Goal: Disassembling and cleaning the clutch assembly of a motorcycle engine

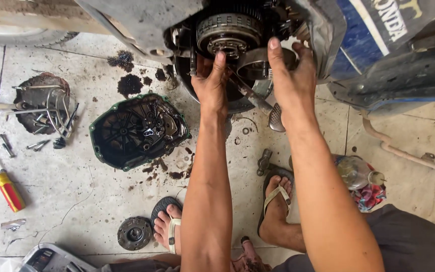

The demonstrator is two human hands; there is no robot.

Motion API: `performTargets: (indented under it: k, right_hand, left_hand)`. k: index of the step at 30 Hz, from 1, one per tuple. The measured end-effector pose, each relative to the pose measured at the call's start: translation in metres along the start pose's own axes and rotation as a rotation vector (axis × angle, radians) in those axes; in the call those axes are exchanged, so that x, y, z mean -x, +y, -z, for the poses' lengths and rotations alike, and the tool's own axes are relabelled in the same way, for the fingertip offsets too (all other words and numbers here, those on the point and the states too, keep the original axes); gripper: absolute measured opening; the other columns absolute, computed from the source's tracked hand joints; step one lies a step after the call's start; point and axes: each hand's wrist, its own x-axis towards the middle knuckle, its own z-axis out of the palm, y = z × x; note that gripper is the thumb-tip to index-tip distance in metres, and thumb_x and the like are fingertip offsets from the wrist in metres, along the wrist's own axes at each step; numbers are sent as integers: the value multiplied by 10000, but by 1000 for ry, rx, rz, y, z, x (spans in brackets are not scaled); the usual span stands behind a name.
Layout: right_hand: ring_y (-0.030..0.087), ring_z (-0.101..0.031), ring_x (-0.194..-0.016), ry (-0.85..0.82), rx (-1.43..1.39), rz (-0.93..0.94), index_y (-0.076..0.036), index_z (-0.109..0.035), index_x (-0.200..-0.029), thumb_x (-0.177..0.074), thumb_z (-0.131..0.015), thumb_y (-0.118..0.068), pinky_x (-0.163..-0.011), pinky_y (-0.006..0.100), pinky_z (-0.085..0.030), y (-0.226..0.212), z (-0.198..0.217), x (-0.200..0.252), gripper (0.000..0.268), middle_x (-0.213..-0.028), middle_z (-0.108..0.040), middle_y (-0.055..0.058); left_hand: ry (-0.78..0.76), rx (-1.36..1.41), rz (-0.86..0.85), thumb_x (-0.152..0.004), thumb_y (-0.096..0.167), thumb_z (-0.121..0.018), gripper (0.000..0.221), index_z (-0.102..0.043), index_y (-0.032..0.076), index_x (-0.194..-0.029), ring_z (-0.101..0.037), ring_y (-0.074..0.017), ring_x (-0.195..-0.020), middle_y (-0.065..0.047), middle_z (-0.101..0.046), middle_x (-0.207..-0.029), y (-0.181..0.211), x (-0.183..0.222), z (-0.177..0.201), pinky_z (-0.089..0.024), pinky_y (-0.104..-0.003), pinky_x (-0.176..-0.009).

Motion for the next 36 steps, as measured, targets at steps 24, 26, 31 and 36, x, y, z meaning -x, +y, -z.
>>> performTargets:
  k: [24, 26, 31, 36]
  right_hand:
    - [421, -713, -1004, 286, 443, 979, 119, -567, -1257, -966, -992, -353, -927, 539, -552, 18, -10, 14, 699, -1146, -686, 283]
    - [300, -678, -894, 292, 238, 913, 45, -615, -1178, -1016, -827, -297, -772, 408, -529, 29, -6, -1, 434, -1042, -687, 193]
    - [241, -706, -1008, -11, -16, 278, -147, -557, -1282, -841, -487, -765, -736, 368, -632, 35, -4, -12, 763, -1220, -648, 146]
    - [381, -785, -954, 174, 360, 749, 46, -488, -1343, -1053, -804, -210, -795, 457, -668, 25, -13, 3, 499, -1159, -740, 264]
  left_hand:
    - [122, -308, 8, -655, 432, -884, 662, -724, 10, -1138, -753, -430, -1120, -231, -783, -1128, -2, -3, 0, -570, -609, -1035]
    - [65, -257, -32, -693, 380, -901, 592, -723, 35, -1140, -772, -395, -1044, -194, -792, -1066, -8, -5, 3, -564, -603, -1036]
    - [45, -260, -69, -751, 212, -897, 526, -679, 61, -1206, -797, -266, -887, -128, -789, -984, -17, -5, 5, -681, -395, -838]
    - [58, -188, -262, -784, 157, -894, 551, -629, 79, -1260, -718, -223, -872, -81, -680, -1094, -42, -6, 2, -674, -328, -814]
